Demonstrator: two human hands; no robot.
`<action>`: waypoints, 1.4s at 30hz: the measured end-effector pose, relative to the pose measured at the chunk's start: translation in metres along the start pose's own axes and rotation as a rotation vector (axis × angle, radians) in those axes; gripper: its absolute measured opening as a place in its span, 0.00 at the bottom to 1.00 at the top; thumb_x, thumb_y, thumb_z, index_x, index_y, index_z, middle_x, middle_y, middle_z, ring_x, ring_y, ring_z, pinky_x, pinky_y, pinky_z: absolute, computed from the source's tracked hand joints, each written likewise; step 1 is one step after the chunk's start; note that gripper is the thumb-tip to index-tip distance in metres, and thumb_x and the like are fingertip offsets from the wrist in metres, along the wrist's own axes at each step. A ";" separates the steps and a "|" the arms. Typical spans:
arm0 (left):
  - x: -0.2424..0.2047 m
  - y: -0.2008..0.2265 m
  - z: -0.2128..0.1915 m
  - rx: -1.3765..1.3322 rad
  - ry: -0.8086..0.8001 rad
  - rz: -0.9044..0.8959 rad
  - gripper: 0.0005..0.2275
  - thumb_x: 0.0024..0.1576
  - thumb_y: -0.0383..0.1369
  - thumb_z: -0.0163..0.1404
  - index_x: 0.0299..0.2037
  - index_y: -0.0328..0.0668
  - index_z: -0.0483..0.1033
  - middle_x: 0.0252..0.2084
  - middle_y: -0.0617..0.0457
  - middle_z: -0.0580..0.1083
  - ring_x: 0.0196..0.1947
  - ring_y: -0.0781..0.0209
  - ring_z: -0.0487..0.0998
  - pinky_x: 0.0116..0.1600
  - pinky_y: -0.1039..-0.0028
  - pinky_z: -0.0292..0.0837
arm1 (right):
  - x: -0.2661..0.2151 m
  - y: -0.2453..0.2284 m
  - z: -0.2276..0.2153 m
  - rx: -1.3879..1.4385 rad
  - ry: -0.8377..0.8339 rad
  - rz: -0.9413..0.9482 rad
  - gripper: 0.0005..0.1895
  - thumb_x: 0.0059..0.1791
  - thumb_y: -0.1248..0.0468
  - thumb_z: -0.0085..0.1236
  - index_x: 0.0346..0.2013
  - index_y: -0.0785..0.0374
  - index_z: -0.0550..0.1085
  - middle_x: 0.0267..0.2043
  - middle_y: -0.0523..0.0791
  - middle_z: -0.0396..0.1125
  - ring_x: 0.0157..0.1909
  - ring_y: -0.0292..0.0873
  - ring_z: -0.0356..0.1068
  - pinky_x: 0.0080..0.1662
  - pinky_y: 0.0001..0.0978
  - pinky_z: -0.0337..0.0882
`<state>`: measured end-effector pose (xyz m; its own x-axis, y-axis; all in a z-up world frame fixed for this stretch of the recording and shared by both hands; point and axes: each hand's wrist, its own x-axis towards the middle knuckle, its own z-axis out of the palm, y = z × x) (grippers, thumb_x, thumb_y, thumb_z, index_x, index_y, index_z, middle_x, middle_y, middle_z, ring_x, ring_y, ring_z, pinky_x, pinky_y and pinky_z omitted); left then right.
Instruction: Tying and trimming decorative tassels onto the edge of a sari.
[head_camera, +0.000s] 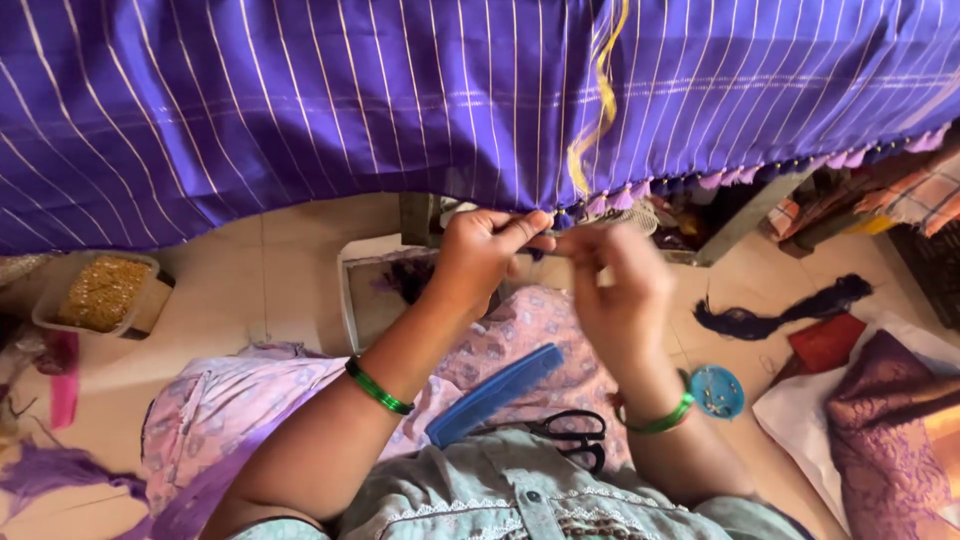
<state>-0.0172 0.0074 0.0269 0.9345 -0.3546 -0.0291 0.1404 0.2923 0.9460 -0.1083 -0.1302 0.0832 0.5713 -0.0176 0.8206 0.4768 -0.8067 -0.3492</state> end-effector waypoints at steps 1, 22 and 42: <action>-0.001 0.002 0.000 -0.011 -0.026 0.009 0.09 0.58 0.32 0.58 0.35 0.32 0.84 0.27 0.57 0.81 0.22 0.74 0.73 0.26 0.83 0.65 | -0.011 -0.006 0.005 0.031 -0.074 0.011 0.07 0.48 0.79 0.54 0.36 0.68 0.74 0.36 0.49 0.72 0.39 0.44 0.74 0.42 0.32 0.73; 0.010 -0.009 -0.020 -0.509 -0.064 -0.162 0.05 0.59 0.29 0.57 0.40 0.35 0.82 0.39 0.52 0.80 0.30 0.72 0.75 0.35 0.84 0.72 | -0.063 0.082 -0.079 1.352 0.063 0.636 0.04 0.60 0.70 0.52 0.44 0.66 0.74 0.47 0.49 0.73 0.56 0.47 0.72 0.56 0.43 0.72; 0.010 -0.025 -0.022 -0.308 -0.237 -0.080 0.06 0.61 0.27 0.51 0.35 0.34 0.80 0.26 0.53 0.75 0.23 0.70 0.75 0.29 0.80 0.73 | 0.019 -0.001 -0.008 0.555 -0.582 0.154 0.27 0.46 0.80 0.62 0.60 0.67 0.73 0.58 0.51 0.69 0.43 0.38 0.74 0.42 0.28 0.79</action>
<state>-0.0042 0.0160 -0.0041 0.8201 -0.5721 0.0106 0.3350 0.4951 0.8017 -0.1028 -0.1346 0.1023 0.8397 0.3289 0.4321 0.5390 -0.4075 -0.7372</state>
